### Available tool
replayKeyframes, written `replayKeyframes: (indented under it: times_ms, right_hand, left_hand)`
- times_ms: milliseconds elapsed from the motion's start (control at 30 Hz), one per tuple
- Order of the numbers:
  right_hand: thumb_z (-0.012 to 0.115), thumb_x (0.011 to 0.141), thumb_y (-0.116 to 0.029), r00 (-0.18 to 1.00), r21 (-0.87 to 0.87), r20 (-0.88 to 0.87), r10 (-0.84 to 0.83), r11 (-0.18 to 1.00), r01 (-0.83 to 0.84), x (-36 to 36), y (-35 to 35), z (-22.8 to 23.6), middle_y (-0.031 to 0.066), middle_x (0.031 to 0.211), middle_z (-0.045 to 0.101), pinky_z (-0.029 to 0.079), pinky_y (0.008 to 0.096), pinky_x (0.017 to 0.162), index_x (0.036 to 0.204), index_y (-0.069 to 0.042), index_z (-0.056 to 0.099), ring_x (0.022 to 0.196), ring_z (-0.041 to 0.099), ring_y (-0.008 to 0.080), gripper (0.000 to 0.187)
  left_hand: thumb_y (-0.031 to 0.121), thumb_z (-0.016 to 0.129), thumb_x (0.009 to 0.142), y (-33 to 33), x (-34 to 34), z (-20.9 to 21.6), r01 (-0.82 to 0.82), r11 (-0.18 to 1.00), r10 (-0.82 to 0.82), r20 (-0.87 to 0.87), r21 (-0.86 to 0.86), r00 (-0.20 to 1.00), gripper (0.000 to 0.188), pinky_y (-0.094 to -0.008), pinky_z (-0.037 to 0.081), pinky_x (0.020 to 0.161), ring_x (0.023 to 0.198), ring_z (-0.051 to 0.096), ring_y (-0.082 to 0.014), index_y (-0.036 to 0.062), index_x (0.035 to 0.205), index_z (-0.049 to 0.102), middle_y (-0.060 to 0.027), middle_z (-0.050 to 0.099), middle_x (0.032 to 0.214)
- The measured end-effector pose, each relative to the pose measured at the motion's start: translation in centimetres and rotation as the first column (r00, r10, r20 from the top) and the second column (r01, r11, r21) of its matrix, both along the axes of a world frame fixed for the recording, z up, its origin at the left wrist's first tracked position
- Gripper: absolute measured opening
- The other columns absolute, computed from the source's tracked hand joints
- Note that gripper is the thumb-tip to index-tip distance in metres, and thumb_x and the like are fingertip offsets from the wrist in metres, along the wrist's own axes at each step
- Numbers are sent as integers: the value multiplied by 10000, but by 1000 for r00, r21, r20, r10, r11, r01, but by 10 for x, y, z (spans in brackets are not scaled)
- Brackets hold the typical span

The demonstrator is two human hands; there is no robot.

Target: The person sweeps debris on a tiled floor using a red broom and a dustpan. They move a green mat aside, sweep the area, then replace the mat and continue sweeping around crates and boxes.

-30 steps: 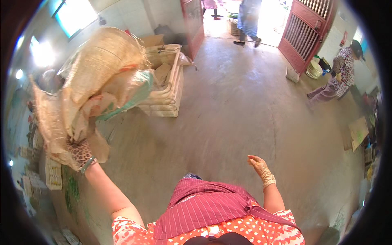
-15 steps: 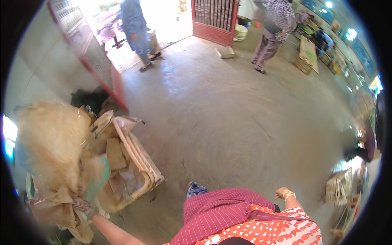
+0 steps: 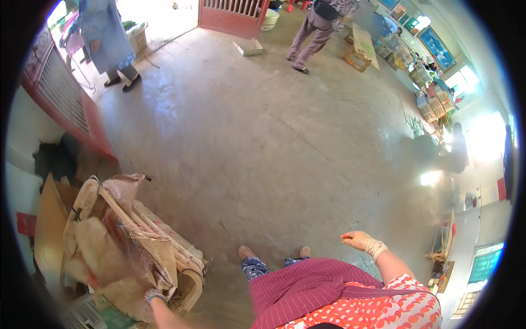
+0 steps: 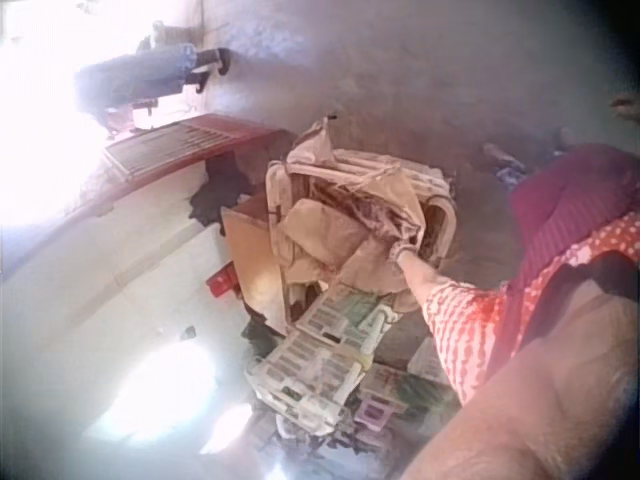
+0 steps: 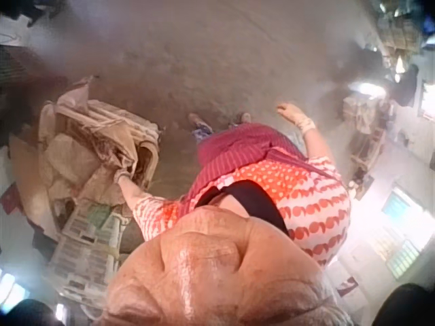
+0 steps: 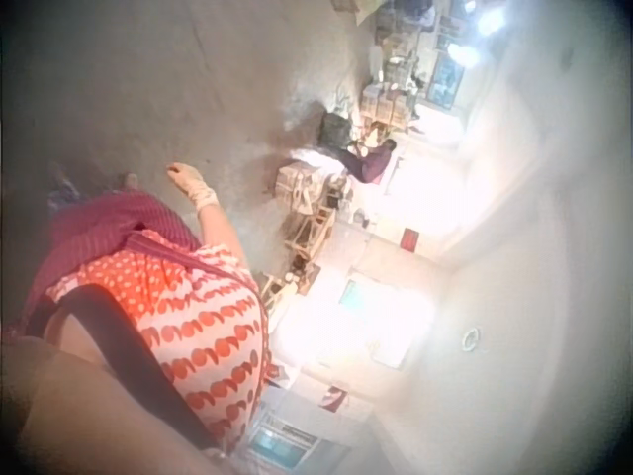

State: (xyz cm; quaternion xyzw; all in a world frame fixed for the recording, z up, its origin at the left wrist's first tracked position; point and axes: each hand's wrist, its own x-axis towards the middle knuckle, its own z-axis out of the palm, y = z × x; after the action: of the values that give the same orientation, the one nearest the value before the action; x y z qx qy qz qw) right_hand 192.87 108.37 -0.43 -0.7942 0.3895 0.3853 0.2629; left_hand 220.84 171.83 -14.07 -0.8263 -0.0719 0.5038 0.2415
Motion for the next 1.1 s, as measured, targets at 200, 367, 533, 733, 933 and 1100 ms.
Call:
replayKeyframes:
  times_ms: [200,367,533,733,933,1100]
  right_hand:
    - [509,812,-314,987,-27,-144,-66,998,63,-10,7,-19,101,1141,575,396,322,919,1161,-124,551,1075,527,244,400]
    - [488,809,-328,997,23,-77,-5,1000,6,3,12,-13,108,1139,574,404,334,907,1156,-121,552,1066,528,262,410]
    - [504,793,-302,996,-14,45,-81,997,82,13,-19,14,102,1099,597,419,324,878,1147,-118,560,1018,558,234,403]
    - [535,765,-281,824,88,221,-521,852,516,-44,-55,-10,53,898,654,455,294,754,1018,-102,618,805,612,172,321]
    - [569,757,-236,913,24,0,-407,913,407,-164,-81,-84,87,859,656,482,354,713,873,-95,650,786,624,237,199]
    - [462,799,-267,989,54,-135,-59,996,67,-142,-155,-118,6,806,662,460,295,722,878,-111,646,769,624,136,255]
  left_hand:
    - [398,334,899,79,43,-57,190,981,-186,-110,28,976,520,-388,323,1002,1261,344,-227,64,1291,407,-83,345,1379]
    - [398,285,906,73,5,-124,184,924,-266,-218,-335,939,550,-370,296,1016,1246,360,-240,18,1290,388,-54,367,1369]
    - [366,331,904,32,40,-80,287,913,-322,-82,-290,943,489,-358,343,964,1089,494,-278,-8,1165,506,-99,520,1213]
    - [74,501,800,-73,79,-29,79,-98,942,-67,-992,328,370,-312,406,884,985,505,-198,4,1164,507,-122,542,1100]
    - [104,589,813,-279,96,6,30,181,631,140,-983,763,276,-267,463,768,821,571,-161,28,1078,575,-93,614,975]
    - [91,567,835,-424,100,39,-60,93,439,-13,-994,898,317,-290,422,896,992,564,-180,-20,1130,536,-118,592,1098]
